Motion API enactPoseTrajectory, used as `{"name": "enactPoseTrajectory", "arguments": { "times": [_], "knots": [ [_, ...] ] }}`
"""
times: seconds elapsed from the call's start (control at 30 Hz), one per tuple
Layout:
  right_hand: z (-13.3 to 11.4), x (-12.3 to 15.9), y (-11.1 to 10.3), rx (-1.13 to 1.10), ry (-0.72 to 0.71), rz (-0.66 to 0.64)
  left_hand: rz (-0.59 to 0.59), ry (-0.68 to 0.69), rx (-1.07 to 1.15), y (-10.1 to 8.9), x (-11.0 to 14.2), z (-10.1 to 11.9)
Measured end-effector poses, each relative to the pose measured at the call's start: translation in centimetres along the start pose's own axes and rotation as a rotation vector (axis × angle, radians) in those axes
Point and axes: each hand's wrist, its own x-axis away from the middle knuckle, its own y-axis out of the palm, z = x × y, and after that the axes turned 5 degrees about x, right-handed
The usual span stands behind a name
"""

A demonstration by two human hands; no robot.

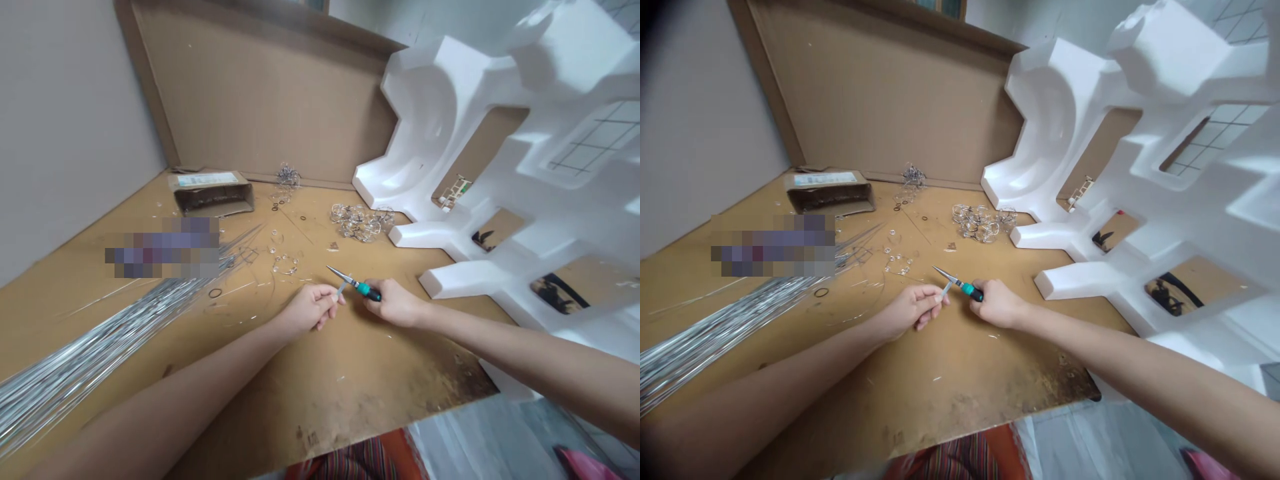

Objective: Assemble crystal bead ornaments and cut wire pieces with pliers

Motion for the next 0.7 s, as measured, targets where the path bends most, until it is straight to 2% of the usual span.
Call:
{"name": "enactPoseTrajectory", "arguments": {
  "times": [0.2,0.43,0.7],
  "knots": [
    [-0.2,-0.3,0.2,-0.007,0.024,0.032,0.038,0.038,-0.036,-0.1,0.0,0.0],
    [0.1,-0.4,-0.7,-0.034,0.015,-0.065,0.075,0.017,-0.114,0.7,0.1,0.4],
    [-0.8,-0.3,0.1,0.051,0.074,0.03,0.107,0.029,-0.142,0.9,0.2,0.4]
  ]
}}
